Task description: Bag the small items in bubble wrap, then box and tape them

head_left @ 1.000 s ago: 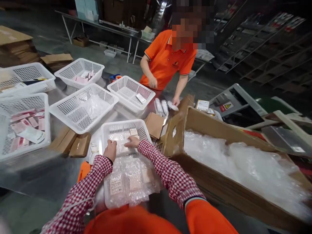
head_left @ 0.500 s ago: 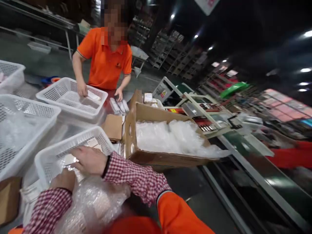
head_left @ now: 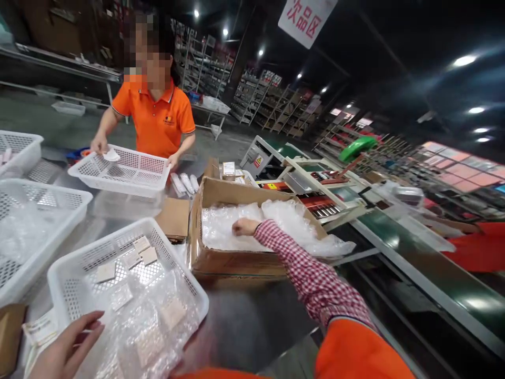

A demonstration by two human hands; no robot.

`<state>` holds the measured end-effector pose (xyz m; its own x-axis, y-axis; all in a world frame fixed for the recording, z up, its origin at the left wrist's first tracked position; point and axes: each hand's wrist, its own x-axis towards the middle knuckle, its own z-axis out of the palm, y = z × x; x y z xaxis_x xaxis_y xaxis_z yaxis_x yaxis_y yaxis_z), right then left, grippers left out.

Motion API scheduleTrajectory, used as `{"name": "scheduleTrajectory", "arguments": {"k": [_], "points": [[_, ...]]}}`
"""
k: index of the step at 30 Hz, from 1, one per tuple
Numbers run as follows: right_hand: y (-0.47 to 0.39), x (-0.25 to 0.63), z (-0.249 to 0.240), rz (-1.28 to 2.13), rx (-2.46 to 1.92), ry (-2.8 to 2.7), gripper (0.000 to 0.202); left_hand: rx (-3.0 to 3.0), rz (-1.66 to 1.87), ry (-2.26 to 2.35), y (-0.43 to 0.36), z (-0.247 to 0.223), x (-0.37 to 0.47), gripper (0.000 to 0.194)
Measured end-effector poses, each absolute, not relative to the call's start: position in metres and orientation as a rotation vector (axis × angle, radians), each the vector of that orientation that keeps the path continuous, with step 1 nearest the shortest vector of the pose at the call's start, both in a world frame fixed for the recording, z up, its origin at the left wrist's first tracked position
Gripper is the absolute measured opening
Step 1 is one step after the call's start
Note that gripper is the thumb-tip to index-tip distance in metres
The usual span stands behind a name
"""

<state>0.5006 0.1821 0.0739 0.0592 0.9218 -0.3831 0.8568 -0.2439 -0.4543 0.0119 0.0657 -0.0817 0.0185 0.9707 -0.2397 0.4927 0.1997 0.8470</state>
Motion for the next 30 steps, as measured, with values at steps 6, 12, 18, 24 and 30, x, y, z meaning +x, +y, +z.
{"name": "scheduleTrajectory", "arguments": {"k": [6,12,18,24,30], "points": [[0.177,0.536,0.126,0.586,-2.014,-1.632,0.018,1.276,0.633,1.537,0.069,-0.055,0.005,0.049],[0.14,0.451,0.15,0.678,-1.297,-1.3,0.028,1.237,0.847,1.353,0.06,0.018,0.068,0.052],[0.097,0.316,0.111,1.226,-1.076,-1.148,0.027,1.469,1.349,1.336,0.026,0.059,0.109,0.053],[0.071,0.244,0.055,1.371,-1.08,-1.27,0.023,1.654,1.355,1.606,-0.003,0.06,0.077,0.043],[0.059,0.211,0.032,1.319,-1.087,-1.371,0.02,1.047,1.422,1.399,-0.012,0.04,0.053,0.061]]}}
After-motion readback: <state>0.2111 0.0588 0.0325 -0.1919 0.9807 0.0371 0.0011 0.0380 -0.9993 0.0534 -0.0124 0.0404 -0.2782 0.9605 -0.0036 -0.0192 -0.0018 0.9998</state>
